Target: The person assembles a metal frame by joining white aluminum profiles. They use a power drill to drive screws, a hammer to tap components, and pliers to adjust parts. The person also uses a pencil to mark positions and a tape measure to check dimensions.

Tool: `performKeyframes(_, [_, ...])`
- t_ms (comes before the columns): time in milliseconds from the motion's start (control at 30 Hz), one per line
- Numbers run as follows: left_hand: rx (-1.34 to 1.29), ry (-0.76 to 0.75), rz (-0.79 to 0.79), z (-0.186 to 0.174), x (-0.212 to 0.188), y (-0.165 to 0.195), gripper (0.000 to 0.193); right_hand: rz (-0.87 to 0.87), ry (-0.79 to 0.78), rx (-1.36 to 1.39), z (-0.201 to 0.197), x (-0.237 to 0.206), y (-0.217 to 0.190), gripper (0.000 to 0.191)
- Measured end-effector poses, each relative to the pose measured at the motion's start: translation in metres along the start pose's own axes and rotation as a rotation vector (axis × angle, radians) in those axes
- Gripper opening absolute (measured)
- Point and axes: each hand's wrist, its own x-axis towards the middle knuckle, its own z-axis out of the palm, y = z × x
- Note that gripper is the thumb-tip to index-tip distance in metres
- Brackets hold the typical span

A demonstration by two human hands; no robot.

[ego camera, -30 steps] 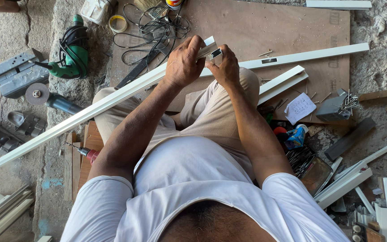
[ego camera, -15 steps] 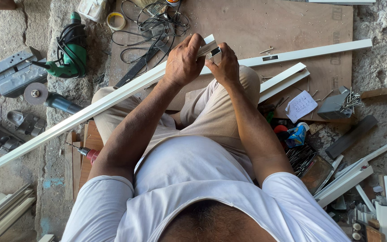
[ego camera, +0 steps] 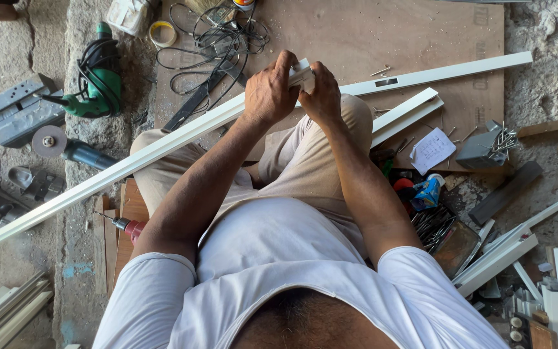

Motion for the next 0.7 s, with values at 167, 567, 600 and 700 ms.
performKeyframes(167, [0.019,0.014,-0.023,0.0,0.009,0.005,0.045,0.037,0.016,0.164,-0.005,0.005,-0.007,0.03])
performKeyframes(567, [0.022,0.007,-0.057,0.008,0.013,0.001,0.07,-0.162,-0.054,0.206,-0.008,0.013,0.016,0.046])
performKeyframes(600, [0.018,0.026,-0.037,0.009,0.014,0.0,0.079,-0.154,-0.089,0.261,-0.011,0.014,0.02,0.047])
performKeyframes(700, [0.033,0.008,-0.051,0.01,0.015,-0.003,0.094,-0.169,-0.134,0.413,-0.029,0.02,0.025,0.046])
